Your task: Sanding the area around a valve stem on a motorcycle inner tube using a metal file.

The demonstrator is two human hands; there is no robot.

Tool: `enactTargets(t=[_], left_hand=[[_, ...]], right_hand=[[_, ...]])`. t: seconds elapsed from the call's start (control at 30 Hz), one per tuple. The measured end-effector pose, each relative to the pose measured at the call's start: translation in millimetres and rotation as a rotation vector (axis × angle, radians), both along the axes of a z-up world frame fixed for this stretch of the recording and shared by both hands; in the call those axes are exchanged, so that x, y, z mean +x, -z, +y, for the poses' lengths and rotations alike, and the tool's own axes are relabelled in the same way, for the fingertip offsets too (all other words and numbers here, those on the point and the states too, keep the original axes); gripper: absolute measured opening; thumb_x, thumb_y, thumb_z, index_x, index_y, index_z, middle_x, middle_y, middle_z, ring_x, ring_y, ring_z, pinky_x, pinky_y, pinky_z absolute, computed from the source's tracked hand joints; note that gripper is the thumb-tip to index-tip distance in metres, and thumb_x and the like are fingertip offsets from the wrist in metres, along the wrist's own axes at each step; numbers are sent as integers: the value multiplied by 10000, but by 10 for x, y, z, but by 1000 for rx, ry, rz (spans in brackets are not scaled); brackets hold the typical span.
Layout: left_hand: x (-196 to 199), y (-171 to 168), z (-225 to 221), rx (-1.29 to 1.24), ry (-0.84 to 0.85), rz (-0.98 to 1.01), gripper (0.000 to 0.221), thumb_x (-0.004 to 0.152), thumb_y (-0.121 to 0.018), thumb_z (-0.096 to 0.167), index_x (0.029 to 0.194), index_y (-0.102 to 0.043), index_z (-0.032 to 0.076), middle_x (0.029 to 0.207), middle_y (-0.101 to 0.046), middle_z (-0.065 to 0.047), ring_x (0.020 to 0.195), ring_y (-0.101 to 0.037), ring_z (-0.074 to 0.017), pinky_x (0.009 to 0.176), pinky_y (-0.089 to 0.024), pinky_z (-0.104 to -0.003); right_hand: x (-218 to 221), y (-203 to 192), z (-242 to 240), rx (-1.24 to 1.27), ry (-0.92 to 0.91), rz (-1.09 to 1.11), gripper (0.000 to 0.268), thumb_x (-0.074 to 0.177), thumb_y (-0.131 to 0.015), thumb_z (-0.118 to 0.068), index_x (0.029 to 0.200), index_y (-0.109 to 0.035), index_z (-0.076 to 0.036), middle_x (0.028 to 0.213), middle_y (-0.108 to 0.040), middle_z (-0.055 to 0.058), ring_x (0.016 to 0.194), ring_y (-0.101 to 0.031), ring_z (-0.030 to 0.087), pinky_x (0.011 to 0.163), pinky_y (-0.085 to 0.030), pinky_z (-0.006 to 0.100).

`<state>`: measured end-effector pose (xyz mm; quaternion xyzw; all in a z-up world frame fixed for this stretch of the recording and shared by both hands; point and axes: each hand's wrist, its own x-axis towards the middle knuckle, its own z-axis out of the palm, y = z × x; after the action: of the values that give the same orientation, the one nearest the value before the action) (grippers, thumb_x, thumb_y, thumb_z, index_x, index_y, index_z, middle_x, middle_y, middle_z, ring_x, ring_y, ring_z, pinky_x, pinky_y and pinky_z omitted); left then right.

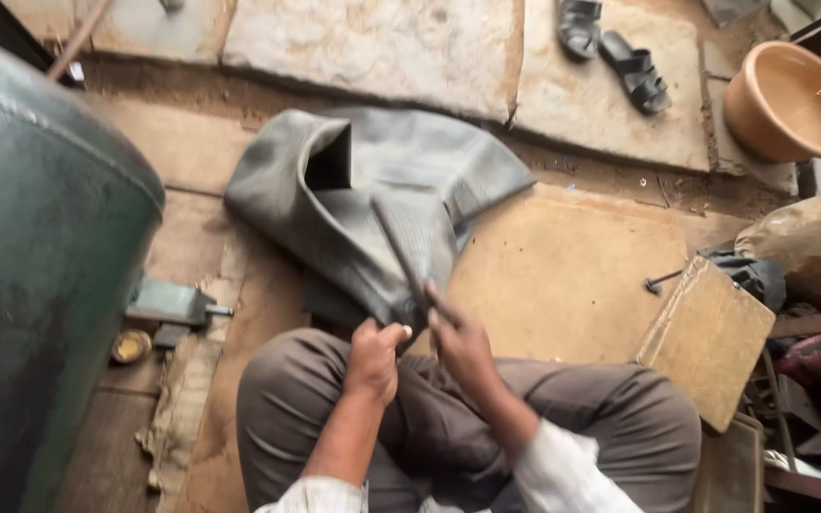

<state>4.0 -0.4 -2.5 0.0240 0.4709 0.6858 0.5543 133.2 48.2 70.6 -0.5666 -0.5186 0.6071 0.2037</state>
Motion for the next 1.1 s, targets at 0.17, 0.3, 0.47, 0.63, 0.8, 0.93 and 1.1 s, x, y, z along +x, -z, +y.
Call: enactTargets(t=[0.17, 0.3, 0.47, 0.63, 0.8, 0.93, 1.1], left_hand=[[-11, -450, -50, 50, 16, -95, 239, 778, -585, -59, 950, -730, 21, 958, -726, -34, 889, -643, -147, 858, -502, -300], [-4, -298, -22, 41, 17, -56, 190, 778, -610, -66, 918, -716, 6, 945, -724, -46, 898, -639, -143, 885, -488, -287], [19, -70, -20, 94, 35, -45, 149, 817, -616, -52, 925, -714, -19, 934, -707, -60, 878, -627, -154, 864, -487, -315], [-9, -324, -11, 77, 64, -46, 224, 796, -591, -51, 975, -713, 7, 935, -714, -36, 867, -628, -149, 858, -481, -316], [-24, -557, -25, 55, 31, -31, 299, 765, -555, -50, 993, -721, 50, 975, -719, 6, 930, -635, -119, 910, -471, -291], [1, -265, -37, 59, 32, -55, 212, 803, -594, -52, 978, -701, 1, 987, -706, -62, 951, -624, -165, 934, -474, -324], [-7, -305, -22, 66, 45, -49, 239, 798, -587, -44, 997, -716, -17, 984, -718, -38, 961, -639, -145, 940, -470, -305]], right_hand=[[276, 101, 143, 134, 24, 267, 539, 981, -592, -161, 1513, -531, -99, 639, -441, -75, 511, -380, 36, 444, -312, 218], [922, 81, -394, 16, -65, 25, 501, 988, -581, -193, 1480, -558, -100, 631, -463, -64, 477, -405, 51, 418, -334, 230], [675, 49, -700, -157, 12, 133, 560, 951, -580, -196, 1505, -520, -138, 614, -493, -35, 456, -407, 71, 419, -340, 241], [40, 149, 7, 136, -66, 138, 524, 999, -584, -159, 1516, -526, -95, 659, -484, -65, 541, -449, 33, 477, -387, 212], [263, 8, 26, 63, 24, 190, 539, 979, -585, -172, 1513, -537, -119, 615, -453, -55, 496, -403, 51, 438, -336, 237], [905, -13, -495, -61, -70, -3, 542, 966, -582, -182, 1504, -521, -151, 592, -504, -21, 460, -429, 72, 425, -360, 238], [799, 191, -635, -267, 35, 77, 580, 919, -604, -170, 1494, -521, -173, 587, -548, 14, 426, -405, 94, 406, -337, 264]])
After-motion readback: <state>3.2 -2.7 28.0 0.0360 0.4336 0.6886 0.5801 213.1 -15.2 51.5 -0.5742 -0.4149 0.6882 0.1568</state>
